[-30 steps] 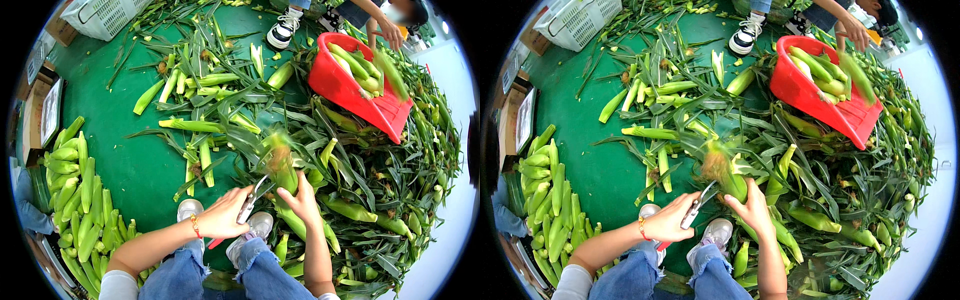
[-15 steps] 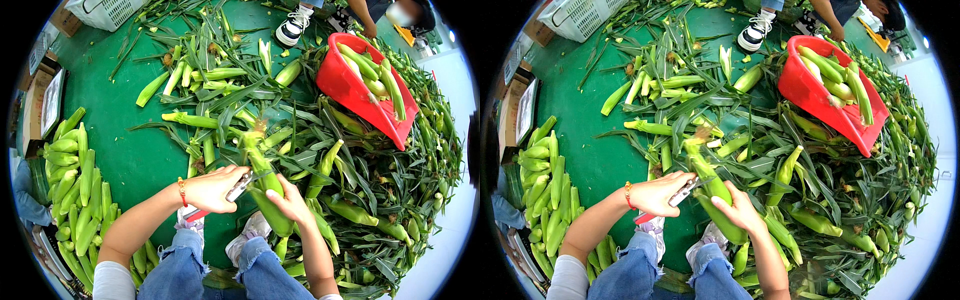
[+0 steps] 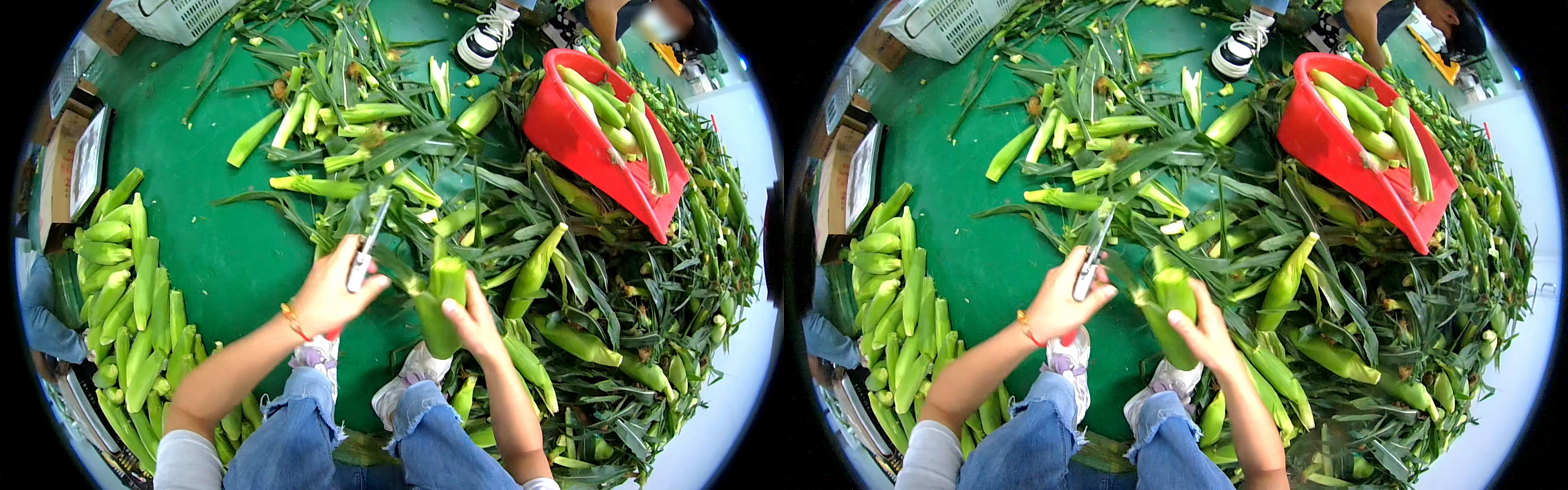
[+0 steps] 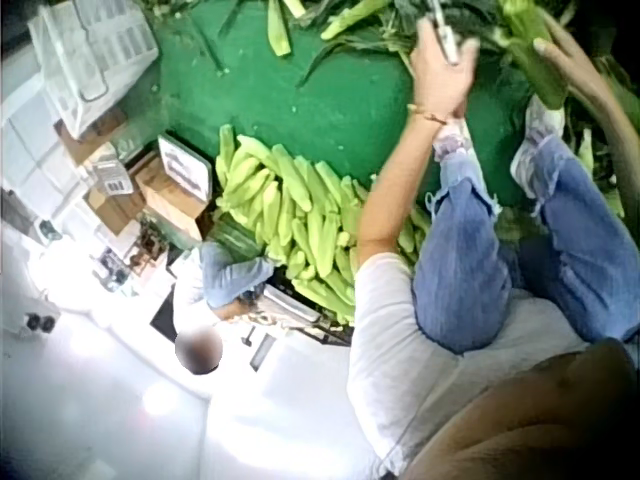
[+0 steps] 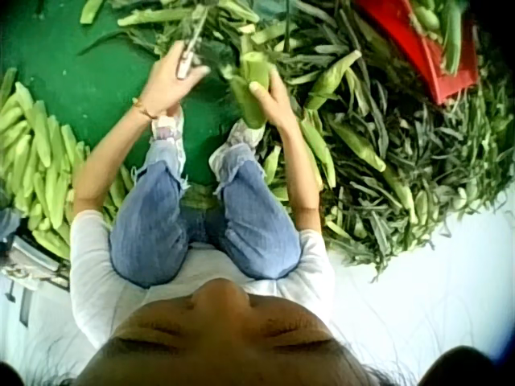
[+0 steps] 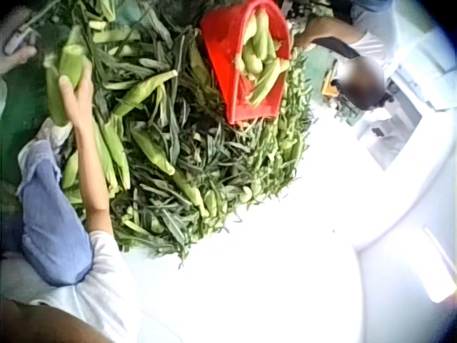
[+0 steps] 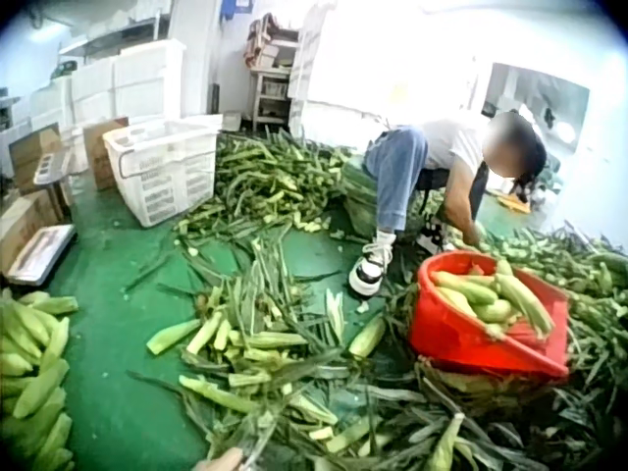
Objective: The person husks corn by cutting the base with shears and peeling back the leaves by hand, then places the husked corn into a pile or a basket.
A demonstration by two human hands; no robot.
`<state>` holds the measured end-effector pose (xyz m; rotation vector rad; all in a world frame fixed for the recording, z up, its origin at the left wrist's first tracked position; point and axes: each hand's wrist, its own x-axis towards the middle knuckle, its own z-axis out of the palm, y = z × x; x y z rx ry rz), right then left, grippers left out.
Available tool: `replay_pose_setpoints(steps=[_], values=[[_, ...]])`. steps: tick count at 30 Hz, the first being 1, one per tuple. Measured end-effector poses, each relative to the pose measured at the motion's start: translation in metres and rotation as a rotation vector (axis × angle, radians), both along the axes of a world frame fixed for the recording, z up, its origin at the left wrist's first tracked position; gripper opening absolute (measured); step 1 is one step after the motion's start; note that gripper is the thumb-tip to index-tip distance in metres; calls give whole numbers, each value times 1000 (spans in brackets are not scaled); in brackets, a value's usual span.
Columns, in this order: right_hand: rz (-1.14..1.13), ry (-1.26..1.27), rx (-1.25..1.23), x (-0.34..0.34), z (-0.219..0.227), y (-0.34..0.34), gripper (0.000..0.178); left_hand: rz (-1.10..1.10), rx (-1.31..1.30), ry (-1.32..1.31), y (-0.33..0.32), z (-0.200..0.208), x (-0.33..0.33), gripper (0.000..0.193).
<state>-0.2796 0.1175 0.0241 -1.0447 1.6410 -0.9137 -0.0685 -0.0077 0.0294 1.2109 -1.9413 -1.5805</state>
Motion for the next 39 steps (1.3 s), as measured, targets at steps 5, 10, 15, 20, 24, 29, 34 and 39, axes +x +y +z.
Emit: replay_pose_setpoints(steps=[5,10,15,20,24,29,34,39], values=[[67,267,-153,20,-9,-4,63,14,117,111,4,38,-31,40],[77,587,-285,28,-4,-5,61,-56,132,36,-3,34,-30,35],[-5,444,-429,37,-12,-2,61,154,833,477,7,22,-33,32],[-92,583,-445,49,18,-22,54,409,786,602,15,13,-35,36],[-199,348,-527,43,25,-35,30,373,682,666,14,47,-54,36],[-465,-336,-330,56,27,-36,32,404,728,709,14,50,-53,37],[-640,-827,-313,53,34,-41,37,343,776,841,14,40,-48,42],[-686,-1223,-262,53,29,-43,43,209,913,1052,5,36,-29,47]])
